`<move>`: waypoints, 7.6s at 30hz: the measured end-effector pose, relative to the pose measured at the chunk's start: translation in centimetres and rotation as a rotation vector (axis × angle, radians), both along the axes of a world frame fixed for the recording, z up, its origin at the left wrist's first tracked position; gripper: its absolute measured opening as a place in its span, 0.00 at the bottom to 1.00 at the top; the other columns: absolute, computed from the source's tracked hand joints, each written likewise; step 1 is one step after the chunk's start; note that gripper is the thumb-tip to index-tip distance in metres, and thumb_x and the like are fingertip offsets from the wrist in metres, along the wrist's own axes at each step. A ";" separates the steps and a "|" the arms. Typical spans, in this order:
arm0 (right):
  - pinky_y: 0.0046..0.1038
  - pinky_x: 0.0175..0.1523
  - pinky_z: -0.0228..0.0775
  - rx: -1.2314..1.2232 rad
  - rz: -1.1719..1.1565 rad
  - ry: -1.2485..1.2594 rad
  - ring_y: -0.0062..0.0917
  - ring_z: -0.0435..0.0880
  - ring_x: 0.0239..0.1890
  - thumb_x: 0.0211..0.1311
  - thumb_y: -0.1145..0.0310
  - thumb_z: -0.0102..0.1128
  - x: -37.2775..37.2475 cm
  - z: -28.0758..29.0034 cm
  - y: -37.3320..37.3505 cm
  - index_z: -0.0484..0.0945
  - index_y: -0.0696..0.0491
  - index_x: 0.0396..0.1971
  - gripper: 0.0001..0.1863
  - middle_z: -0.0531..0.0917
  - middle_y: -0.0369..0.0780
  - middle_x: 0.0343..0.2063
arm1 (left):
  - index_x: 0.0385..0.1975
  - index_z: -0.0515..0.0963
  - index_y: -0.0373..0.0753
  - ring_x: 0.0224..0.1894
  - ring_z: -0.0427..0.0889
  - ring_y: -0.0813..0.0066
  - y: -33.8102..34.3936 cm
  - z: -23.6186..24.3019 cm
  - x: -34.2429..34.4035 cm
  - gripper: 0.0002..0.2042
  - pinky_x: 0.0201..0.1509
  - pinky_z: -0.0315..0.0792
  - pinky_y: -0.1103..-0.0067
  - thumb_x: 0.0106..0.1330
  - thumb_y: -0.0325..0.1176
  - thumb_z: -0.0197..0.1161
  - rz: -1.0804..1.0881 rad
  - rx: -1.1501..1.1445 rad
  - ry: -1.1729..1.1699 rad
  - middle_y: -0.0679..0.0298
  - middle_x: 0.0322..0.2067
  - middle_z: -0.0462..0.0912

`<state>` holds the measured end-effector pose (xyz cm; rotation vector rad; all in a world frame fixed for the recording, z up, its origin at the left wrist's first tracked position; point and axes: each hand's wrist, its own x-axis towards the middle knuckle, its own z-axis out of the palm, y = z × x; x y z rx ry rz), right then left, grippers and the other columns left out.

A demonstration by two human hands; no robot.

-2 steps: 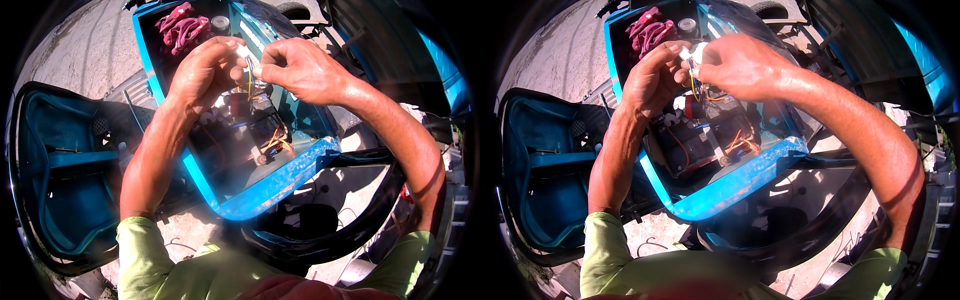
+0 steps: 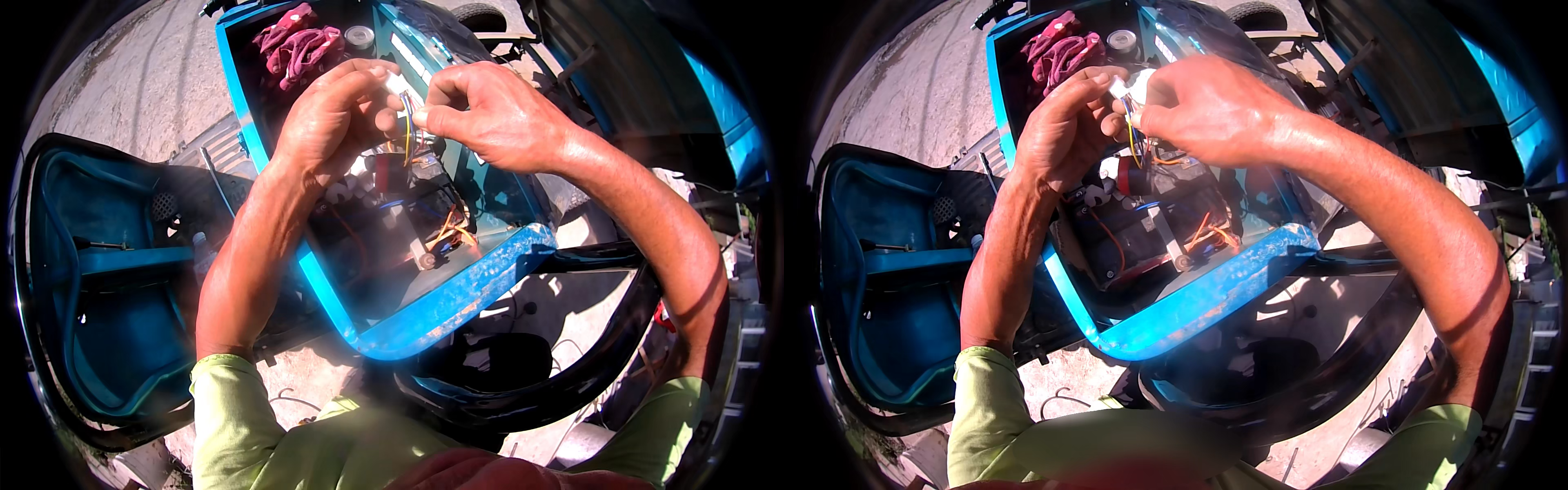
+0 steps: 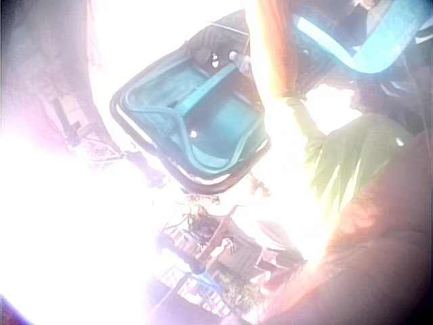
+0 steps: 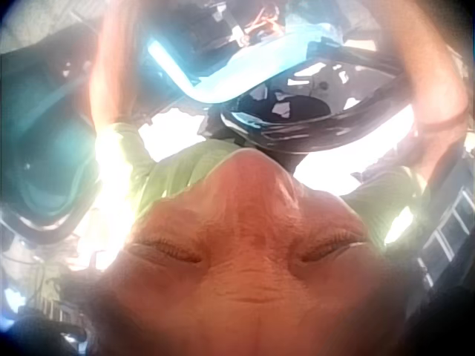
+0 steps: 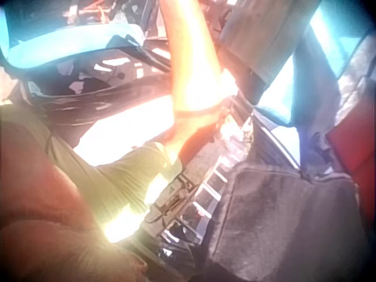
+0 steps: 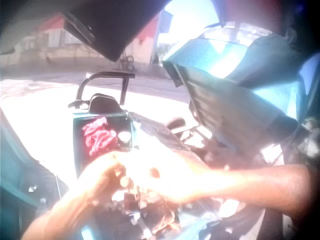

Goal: The person manipulates wires and electrical connectors inside the battery compartment of a small vehicle.

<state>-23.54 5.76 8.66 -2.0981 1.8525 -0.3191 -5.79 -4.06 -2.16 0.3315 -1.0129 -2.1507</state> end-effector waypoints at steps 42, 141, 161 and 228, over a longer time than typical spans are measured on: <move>0.31 0.41 0.79 -0.115 -0.002 0.003 0.23 0.87 0.31 0.72 0.59 0.57 -0.3 -2.1 0.3 0.82 0.58 0.34 0.16 0.84 0.40 0.25 | 0.55 0.74 0.35 0.30 0.80 0.78 1.3 0.6 -0.7 0.17 0.39 0.76 0.80 0.72 0.36 0.64 0.037 -0.189 -0.101 0.63 0.37 0.79; 0.37 0.63 0.77 -0.031 -0.026 0.059 0.34 0.87 0.51 0.73 0.56 0.62 -0.5 -1.2 0.6 0.82 0.55 0.55 0.21 0.86 0.45 0.45 | 0.53 0.76 0.35 0.46 0.87 0.62 1.9 1.5 -0.1 0.17 0.51 0.80 0.70 0.67 0.29 0.68 0.631 -0.923 -0.465 0.53 0.44 0.85; 0.40 0.55 0.79 0.742 0.107 0.535 0.40 0.88 0.46 0.64 0.57 0.66 0.7 -1.7 1.2 0.84 0.58 0.50 0.22 0.87 0.49 0.42 | 0.56 0.77 0.36 0.35 0.87 0.71 0.1 -0.4 -0.2 0.17 0.41 0.81 0.77 0.67 0.21 0.64 0.915 -1.036 -0.280 0.58 0.37 0.86; 0.24 0.44 0.78 0.532 -0.057 -0.193 0.17 0.84 0.35 0.79 0.55 0.54 -4.9 -1.9 -0.8 0.83 0.57 0.50 0.20 0.85 0.34 0.35 | 0.58 0.77 0.29 0.44 0.88 0.68 0.2 -0.5 -0.4 0.21 0.50 0.83 0.73 0.67 0.30 0.68 0.207 -0.834 -0.690 0.50 0.46 0.87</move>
